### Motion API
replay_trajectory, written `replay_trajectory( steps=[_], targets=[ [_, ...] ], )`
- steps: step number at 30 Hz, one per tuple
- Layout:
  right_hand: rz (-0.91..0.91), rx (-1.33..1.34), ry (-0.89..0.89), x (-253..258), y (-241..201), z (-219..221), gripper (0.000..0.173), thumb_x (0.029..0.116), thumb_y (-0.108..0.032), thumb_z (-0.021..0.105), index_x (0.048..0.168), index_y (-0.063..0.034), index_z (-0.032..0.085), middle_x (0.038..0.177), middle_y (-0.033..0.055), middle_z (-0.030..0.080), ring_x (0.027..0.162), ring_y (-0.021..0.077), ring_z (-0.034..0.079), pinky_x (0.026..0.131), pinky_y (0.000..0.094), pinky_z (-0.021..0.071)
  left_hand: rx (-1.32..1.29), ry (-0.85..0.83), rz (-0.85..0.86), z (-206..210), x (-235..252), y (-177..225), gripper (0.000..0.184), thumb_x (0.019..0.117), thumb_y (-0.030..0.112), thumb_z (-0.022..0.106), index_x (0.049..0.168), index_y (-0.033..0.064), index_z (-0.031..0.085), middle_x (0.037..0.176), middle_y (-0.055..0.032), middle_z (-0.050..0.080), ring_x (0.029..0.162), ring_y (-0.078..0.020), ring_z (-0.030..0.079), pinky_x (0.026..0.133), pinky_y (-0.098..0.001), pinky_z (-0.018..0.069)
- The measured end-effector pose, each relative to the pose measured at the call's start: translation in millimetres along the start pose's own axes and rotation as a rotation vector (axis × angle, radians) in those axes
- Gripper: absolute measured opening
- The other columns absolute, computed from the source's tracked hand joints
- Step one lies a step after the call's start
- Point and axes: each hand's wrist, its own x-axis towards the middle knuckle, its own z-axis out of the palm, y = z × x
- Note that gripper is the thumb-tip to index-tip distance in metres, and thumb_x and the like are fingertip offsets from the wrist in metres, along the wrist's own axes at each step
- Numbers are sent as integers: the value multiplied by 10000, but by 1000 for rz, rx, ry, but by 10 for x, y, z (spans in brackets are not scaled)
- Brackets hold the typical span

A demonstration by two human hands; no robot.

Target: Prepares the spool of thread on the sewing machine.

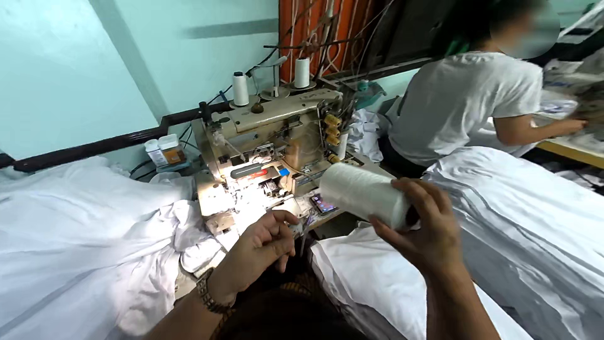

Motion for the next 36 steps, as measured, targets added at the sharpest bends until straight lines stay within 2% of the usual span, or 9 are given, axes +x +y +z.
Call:
replay_trajectory(
  steps=[3,6,9,12,15,18,23,31,36],
  targets=[
    [0,-138,180,167,142,-211,702,834,-456,805,1354,-32,599,1298,294,591,1184,411,591,980,529,508,78,-8,-70,48,130,-157,341,1014,66,607,1347,35,541,864,-8,651,675,-90,630,619,-241,565],
    [1,-253,346,431,298,-343,739,833,-422,807,1379,12,562,1310,324,560,1188,436,573,981,533,496,166,-6,-134,101,375,-276,269,1021,74,588,1286,25,604,884,-13,678,679,-87,641,621,-239,568],
    [8,-329,429,832,492,-411,740,847,-443,785,1384,6,546,1327,315,545,1215,433,557,1004,524,482,283,-18,-145,166,682,-357,186,1034,108,585,1169,23,682,887,-8,700,662,-64,641,619,-223,566],
    [5,-353,450,1348,735,-397,731,862,-462,772,1386,-2,552,1352,329,545,1273,483,518,1089,572,410,342,-29,-119,271,978,-391,177,1035,112,576,1125,16,694,919,-16,708,675,-51,651,636,-217,574],
    [86,-328,360,1895,851,-345,739,865,-453,757,1415,-10,540,1366,334,537,1282,486,519,1089,575,419,333,-10,-78,405,1305,-360,171,1031,94,571,1120,2,685,928,-29,696,688,-55,651,641,-218,572],
    [127,-264,258,2404,1018,-242,743,852,-427,768,1433,-28,534,1363,362,513,1262,516,515,1045,628,434,327,-8,-66,504,1619,-276,178,1039,103,567,1138,1,675,939,-34,689,695,-51,650,651,-212,572],
    [204,-226,120,3037,1180,4,760,840,-413,785,1469,-80,516,1392,347,497,1261,530,508,1016,667,431,328,-55,-56,562,1834,-355,193,1047,116,556,1146,7,681,950,-41,696,706,-64,654,660,-226,572],
    [342,-232,-44,3507,1451,465,804,831,-390,822,1480,-77,467,1355,344,537,1236,558,527,972,705,444,453,-120,29,441,1788,-809,223,1047,106,543,1140,-2,714,941,-79,720,744,-100,695,711,-270,607],
    [379,-262,-97,3683,1648,714,815,829,-437,826,1452,-55,464,1268,328,604,1179,541,585,940,711,467,373,-124,-98,384,1757,-955,229,1055,104,534,1175,-2,698,951,-70,726,770,-99,714,740,-277,619]
  ],
)
